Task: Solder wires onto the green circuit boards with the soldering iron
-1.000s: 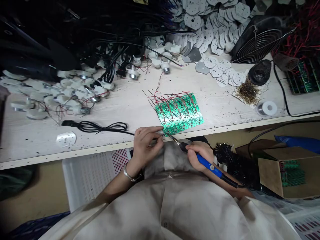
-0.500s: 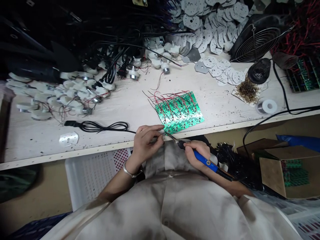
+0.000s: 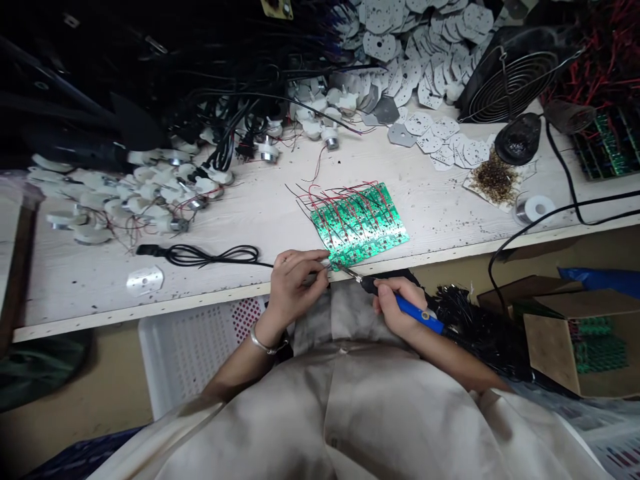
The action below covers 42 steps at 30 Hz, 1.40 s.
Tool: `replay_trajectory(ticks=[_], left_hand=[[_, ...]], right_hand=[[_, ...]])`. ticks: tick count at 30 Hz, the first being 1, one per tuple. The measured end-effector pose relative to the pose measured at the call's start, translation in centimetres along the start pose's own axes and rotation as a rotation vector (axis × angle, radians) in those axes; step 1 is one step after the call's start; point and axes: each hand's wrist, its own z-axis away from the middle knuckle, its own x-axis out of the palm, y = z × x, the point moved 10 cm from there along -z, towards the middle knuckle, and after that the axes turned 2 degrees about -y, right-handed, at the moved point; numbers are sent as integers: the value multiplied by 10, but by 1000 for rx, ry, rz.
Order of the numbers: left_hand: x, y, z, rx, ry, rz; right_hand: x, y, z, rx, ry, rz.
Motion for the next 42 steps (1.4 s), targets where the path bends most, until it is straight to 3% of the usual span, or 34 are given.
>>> replay_trajectory(ticks=[8, 13, 15, 19, 22, 24, 27, 33, 37, 42], left_hand=[[3, -1, 0, -17, -29, -13], [4, -2, 0, 4, -22, 6], [3, -2, 0, 16, -12, 17], [1, 5, 3, 12, -9, 1], [11, 8, 10, -6, -80, -51], [25, 1, 13, -18, -163, -106], [35, -12, 13, -29, -210, -144], [33, -8, 14, -4, -186, -136], [27, -11, 6, 66, -142, -154], [19, -17, -9, 203, -236, -191]], right_hand=[[1, -3, 3, 9, -25, 43], [-16, -5, -5, -35, 85, 17], [-17, -14, -18, -115, 52, 80], [-8, -39, -35, -428, -75, 365], [-4, -29, -42, -525, -70, 576], [10, -17, -44, -623, -137, 611], [22, -8, -50, -691, -136, 594], [28, -16, -52, -700, -165, 679], [28, -9, -58, -707, -150, 644], [39, -3, -62, -694, -115, 697]])
